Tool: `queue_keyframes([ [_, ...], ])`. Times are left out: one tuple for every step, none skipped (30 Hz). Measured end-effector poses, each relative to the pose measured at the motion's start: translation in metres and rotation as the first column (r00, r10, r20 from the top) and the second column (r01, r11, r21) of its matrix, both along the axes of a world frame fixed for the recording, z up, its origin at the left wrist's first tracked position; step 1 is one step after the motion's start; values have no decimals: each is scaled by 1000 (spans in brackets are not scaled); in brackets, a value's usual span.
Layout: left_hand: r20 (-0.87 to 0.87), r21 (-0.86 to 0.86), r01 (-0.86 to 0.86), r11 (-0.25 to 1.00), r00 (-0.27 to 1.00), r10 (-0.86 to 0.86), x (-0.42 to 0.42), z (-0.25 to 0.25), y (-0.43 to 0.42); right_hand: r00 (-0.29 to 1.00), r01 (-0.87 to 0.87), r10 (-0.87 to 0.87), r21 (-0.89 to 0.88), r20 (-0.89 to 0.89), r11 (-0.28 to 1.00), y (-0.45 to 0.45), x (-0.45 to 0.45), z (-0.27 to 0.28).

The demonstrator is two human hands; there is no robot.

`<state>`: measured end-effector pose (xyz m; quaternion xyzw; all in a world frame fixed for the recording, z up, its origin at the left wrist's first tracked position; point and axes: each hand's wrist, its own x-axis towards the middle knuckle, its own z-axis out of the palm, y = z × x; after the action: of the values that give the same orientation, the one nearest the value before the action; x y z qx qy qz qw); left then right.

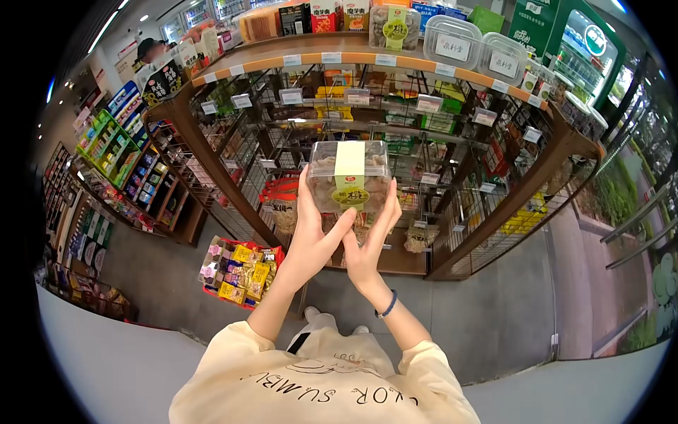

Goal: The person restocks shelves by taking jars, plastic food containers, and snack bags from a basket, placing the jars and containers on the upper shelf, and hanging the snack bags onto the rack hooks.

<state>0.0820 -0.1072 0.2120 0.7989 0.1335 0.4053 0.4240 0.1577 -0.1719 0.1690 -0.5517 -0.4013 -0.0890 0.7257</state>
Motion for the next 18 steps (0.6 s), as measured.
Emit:
queue_keyframes([
  [-20, 14, 11, 1000, 1000, -10, 4, 7, -4, 1000, -6, 6, 10, 4, 1000, -4, 6, 5],
  [-41, 25, 10, 1000, 999, -9, 8, 13, -4, 999, -39, 39, 38, 14, 999, -7, 11, 9],
  [-36, 34, 9, 999, 999, -8, 12, 15, -4, 997, -71, 69, 69, 28, 995, -10, 16, 14],
  [-26, 54, 17, 998, 1000, -16, 18, 18, -4, 996, -80, 78, 84, 30, 993, -11, 20, 18],
  [-20, 71, 26, 997, 1000, -24, 22, 21, -3, 997, -79, 77, 91, 33, 993, -13, 23, 23],
  [-18, 81, 39, 996, 999, -38, 25, 26, -3, 996, -88, 87, 91, 24, 992, -15, 26, 29],
  [-21, 87, 41, 995, 999, -40, 27, 34, -4, 995, -97, 96, 91, 13, 991, -15, 29, 33],
  [-32, 141, 40, 989, 999, -36, 30, 41, -3, 996, -94, 93, 97, 12, 991, -15, 33, 36],
  [-43, 194, 41, 980, 999, -33, 34, 47, -2, 995, -93, 90, 104, 33, 990, -14, 39, 40],
  [-11, 204, 71, 976, 997, -71, 40, 51, 1, 995, -90, 84, 111, 58, 990, -13, 45, 44],
  [-37, 237, 66, 969, 998, -58, 42, 60, 2, 995, -76, 68, 116, 68, 990, -14, 51, 52],
  [-30, 227, 92, 970, 996, -87, 46, 66, 5, 989, -145, 145, 106, 9, 984, -16, 54, 62],
  [-25, 214, 118, 970, 993, -116, 50, 71, 9, 974, -214, 220, 99, -54, 972, -17, 59, 69],
  [-37, 224, 110, 968, 994, -104, 53, 76, 11, 960, -263, 271, 107, -72, 959, -18, 67, 74],
  [-27, 267, 118, 956, 993, -115, 59, 78, 19, 920, -353, 370, 136, -129, 925, -16, 78, 78],
  [-43, 268, 124, 955, 992, -117, 62, 84, 23, 925, -347, 358, 104, -126, 932, -15, 84, 84],
  [-57, 272, 128, 954, 992, -116, 64, 92, 27, 930, -341, 348, 73, -121, 937, -13, 89, 91],
  [-62, 274, 130, 953, 991, -118, 68, 98, 30, 935, -334, 340, 71, -100, 940, -9, 95, 95],
])
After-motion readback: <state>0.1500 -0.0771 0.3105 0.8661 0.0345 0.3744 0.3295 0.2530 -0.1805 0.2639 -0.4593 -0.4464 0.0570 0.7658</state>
